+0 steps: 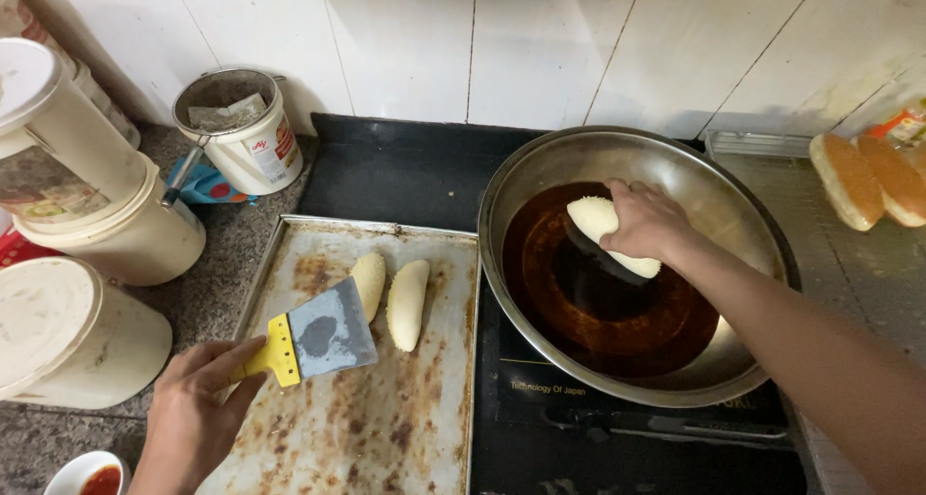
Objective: The person uses chopsticks to flip and remove fried buns from a pan of hot oil, placing them on a wire rack. They then use a metal scraper to transfer raw dough pieces from a tray into the pan to fry.
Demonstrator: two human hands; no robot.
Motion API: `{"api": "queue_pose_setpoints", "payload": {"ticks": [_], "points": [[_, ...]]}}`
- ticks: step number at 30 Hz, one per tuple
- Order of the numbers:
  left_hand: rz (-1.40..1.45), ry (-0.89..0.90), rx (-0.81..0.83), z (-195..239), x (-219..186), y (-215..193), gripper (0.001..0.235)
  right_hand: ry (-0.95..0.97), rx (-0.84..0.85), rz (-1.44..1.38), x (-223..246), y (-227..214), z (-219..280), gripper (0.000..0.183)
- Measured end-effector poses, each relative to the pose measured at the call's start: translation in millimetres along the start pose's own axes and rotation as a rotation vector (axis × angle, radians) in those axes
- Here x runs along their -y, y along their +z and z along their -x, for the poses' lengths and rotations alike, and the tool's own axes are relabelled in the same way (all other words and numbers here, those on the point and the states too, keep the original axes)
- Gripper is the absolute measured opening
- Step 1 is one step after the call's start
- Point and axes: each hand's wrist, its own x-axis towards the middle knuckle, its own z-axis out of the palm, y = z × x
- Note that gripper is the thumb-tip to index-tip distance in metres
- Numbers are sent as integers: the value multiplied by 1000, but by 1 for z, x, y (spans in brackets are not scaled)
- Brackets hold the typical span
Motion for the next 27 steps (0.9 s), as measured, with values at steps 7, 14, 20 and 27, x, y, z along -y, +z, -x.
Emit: {"api": "queue_pose_setpoints", "payload": {"ticks": [7, 14, 20, 27], "points": [[16, -51, 88, -4, -3, 0, 53, 1, -33, 89, -9, 1, -6, 114], [14, -35, 54, -8, 22, 3, 55, 40, -36, 12, -8, -11, 4, 99], [-3, -71, 74, -16, 33, -8, 55, -20, -232, -109, -18, -10, -8, 81], [-119, -21, 53, -33, 62, -6, 54, -112, -355, -344, 72, -79, 36, 33]]}}
